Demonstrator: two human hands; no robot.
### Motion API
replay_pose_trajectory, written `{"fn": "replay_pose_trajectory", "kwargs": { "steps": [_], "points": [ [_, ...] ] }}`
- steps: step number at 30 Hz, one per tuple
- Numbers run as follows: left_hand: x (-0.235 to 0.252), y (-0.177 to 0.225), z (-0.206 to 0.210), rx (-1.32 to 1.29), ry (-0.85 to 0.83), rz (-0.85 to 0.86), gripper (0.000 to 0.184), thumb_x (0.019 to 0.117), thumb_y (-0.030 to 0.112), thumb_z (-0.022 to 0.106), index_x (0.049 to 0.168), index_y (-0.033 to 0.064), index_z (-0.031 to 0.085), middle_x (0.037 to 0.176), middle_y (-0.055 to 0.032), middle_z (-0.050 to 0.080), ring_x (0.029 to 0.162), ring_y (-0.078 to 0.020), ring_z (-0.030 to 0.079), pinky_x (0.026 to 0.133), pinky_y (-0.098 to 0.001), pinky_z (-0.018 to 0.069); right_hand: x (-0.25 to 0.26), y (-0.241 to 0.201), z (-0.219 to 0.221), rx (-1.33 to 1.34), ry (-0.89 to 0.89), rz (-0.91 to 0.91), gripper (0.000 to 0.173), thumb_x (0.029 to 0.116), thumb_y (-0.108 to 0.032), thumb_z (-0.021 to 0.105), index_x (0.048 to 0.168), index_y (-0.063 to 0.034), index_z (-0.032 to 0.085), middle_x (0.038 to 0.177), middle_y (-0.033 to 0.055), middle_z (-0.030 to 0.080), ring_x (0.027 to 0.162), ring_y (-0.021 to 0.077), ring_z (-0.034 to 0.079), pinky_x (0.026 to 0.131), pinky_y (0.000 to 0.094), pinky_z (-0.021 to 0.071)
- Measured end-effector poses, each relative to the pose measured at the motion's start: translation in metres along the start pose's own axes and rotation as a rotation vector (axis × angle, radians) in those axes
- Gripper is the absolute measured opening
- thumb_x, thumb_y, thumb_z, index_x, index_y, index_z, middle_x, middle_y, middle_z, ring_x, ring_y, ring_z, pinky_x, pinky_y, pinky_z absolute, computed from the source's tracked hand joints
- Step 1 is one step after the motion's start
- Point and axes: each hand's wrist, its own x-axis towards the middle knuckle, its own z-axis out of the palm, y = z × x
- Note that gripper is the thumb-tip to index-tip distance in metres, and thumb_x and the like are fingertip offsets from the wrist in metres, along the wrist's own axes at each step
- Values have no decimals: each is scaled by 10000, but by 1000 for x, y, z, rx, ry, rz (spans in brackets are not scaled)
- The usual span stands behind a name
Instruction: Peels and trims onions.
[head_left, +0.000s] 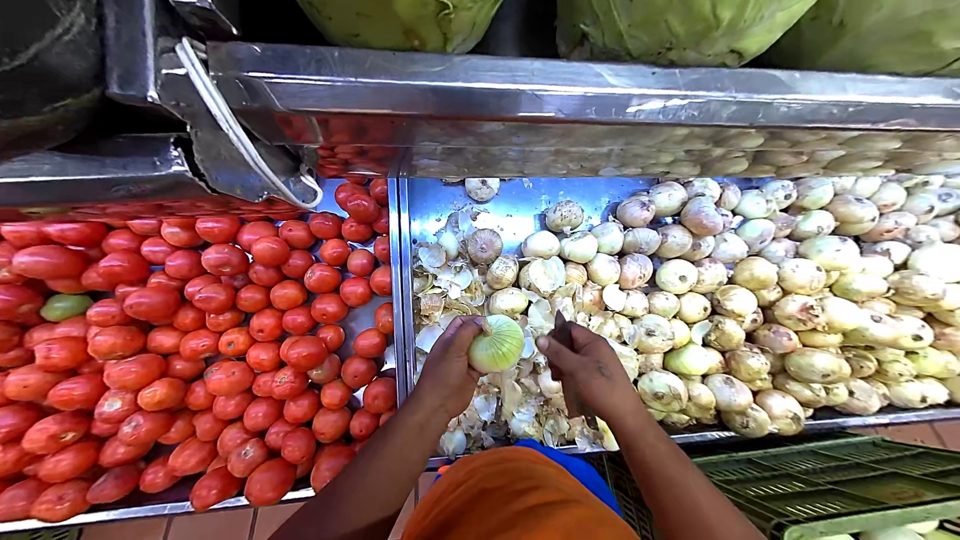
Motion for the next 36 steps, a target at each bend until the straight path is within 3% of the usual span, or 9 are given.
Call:
{"fn": "replay_pose_trajectory", "kwargs": {
  "steps": [8, 11, 15, 21, 25, 30, 32, 34, 36],
  "points": [
    [-8, 4, 13, -203, -4, -188, 484, 1087, 398, 289, 1284, 39, 548, 1127, -239, 653, 903, -338, 691, 737, -465, 595, -9, 2, 19, -129, 0, -77, 471, 792, -517, 851, 978, -135, 646, 686, -3, 592, 593, 145, 558, 565, 367, 494],
    [-7, 10, 11, -190, 8, -158, 472, 1087, 399, 279, 1255, 63, 565, 1108, -205, 662, 885, -297, 688, 711, -416, 584, -9, 5, 5, -200, -107, -29, 438, 806, -468, 853, 1021, -137, 661, 722, -7, 595, 625, 142, 561, 595, 365, 496],
    [-4, 9, 15, -118, 49, -99, 418, 1075, 338, 354, 1264, 36, 573, 1175, -213, 657, 976, -324, 686, 781, -466, 587, -3, -19, 1, -100, 61, -51, 438, 900, -564, 723, 951, -133, 661, 689, 32, 624, 582, 183, 595, 544, 392, 511],
    [-11, 4, 35, -227, 132, -144, 462, 1095, 391, 342, 1282, 30, 562, 1101, -228, 663, 889, -324, 694, 737, -465, 594, -8, -6, 35, -267, 213, -184, 683, 765, -648, 812, 1131, -103, 619, 784, -9, 624, 658, 145, 606, 620, 399, 560],
    [-10, 2, 27, -266, 135, -165, 470, 1103, 411, 336, 1355, 66, 530, 1218, -206, 639, 998, -325, 679, 793, -470, 584, -11, 4, 16, -357, 23, -111, 644, 757, -545, 870, 1175, -119, 627, 892, 13, 633, 742, 160, 614, 693, 406, 566],
    [-7, 12, 14, -111, -1, -108, 755, 1043, 674, 204, 1404, 83, 505, 1324, -188, 609, 1137, -339, 649, 899, -517, 567, -10, -14, -15, -237, 46, -29, 397, 820, -412, 867, 1024, -123, 686, 678, 31, 632, 520, 175, 572, 485, 372, 503],
    [-9, 12, 10, 30, -143, -77, 861, 993, 755, 163, 1451, 97, 473, 1348, -179, 604, 1165, -319, 643, 930, -495, 565, -12, -22, -17, -237, 58, -51, 505, 789, -427, 889, 1159, -169, 662, 718, 16, 656, 516, 160, 565, 458, 353, 487],
    [-12, 6, 7, 206, -278, 0, 665, 1015, 567, 478, 1474, 91, 405, 1335, -169, 601, 1161, -291, 644, 959, -472, 567, -13, -20, -14, -280, -15, -102, 844, 722, -494, 911, 1444, -253, 545, 886, -9, 706, 675, 154, 630, 600, 407, 560],
    [-16, 4, 15, 459, -288, 44, 799, 818, 349, 839, 1456, 109, 423, 1265, -132, 632, 1081, -240, 664, 924, -445, 580, -15, -17, -11, -350, -104, -112, 1065, 669, -573, 918, 1569, -348, 396, 1088, -8, 720, 883, 157, 688, 787, 462, 607]
  ]
}}
